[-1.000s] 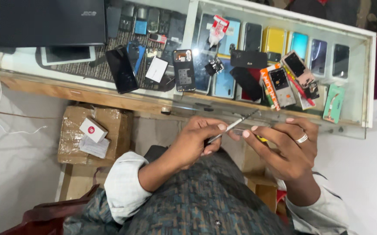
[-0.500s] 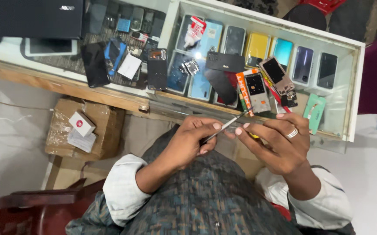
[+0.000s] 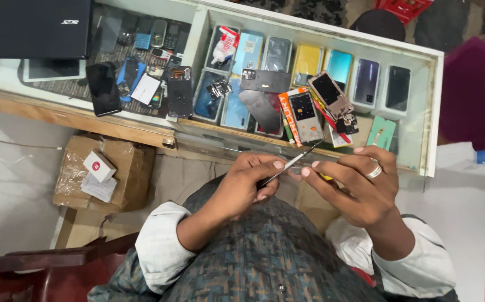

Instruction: The person applies adhesive to a phone back cover, then handles a light blue smartphone, turning it over and pressing the screen. The person then picks up a black smartphone, turns it over, and uses a small metal tool to pry at the edge of the device.

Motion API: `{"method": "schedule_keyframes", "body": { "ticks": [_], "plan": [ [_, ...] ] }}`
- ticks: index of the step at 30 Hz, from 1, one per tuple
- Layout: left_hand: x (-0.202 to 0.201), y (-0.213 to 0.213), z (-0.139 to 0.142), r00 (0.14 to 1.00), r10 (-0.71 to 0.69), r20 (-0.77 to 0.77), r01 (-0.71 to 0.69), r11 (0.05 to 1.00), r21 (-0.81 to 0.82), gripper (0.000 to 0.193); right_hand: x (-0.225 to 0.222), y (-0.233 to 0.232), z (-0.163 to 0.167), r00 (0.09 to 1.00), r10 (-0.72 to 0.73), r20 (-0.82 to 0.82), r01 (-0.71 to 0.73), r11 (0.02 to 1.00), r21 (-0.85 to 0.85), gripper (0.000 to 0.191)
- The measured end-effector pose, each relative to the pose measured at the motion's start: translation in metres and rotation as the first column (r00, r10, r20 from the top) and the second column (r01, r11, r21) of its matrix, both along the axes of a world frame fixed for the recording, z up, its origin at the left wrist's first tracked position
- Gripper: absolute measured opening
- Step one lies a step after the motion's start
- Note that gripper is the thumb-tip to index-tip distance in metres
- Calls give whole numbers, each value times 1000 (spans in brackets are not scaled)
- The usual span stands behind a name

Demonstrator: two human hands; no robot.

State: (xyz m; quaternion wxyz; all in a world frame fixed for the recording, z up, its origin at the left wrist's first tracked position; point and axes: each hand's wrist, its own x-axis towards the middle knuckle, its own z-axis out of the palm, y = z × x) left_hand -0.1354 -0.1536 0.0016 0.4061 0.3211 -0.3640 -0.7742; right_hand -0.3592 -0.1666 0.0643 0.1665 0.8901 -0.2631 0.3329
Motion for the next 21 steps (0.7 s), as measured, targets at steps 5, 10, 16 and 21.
{"method": "schedule_keyframes", "body": {
  "ticks": [5,10,16,21],
  "plan": [
    [-17,7,1,999,-7,-37,7,1000,3,32,-16,13,1,1000,-16,9,15,999,33,21],
    [-21,12,3,999,-34,-19,34,999,-12,33,-23,24,1,998,-53,28,53,999,8,21],
    [-27,14,10,998,-62,18,63,998,-24,34,-30,27,7,998,-49,42,48,999,26,22],
    [-33,13,6,997,-74,28,77,993,-86,32,-35,28,8,998,-68,16,68,998,-5,20]
  ]
}}
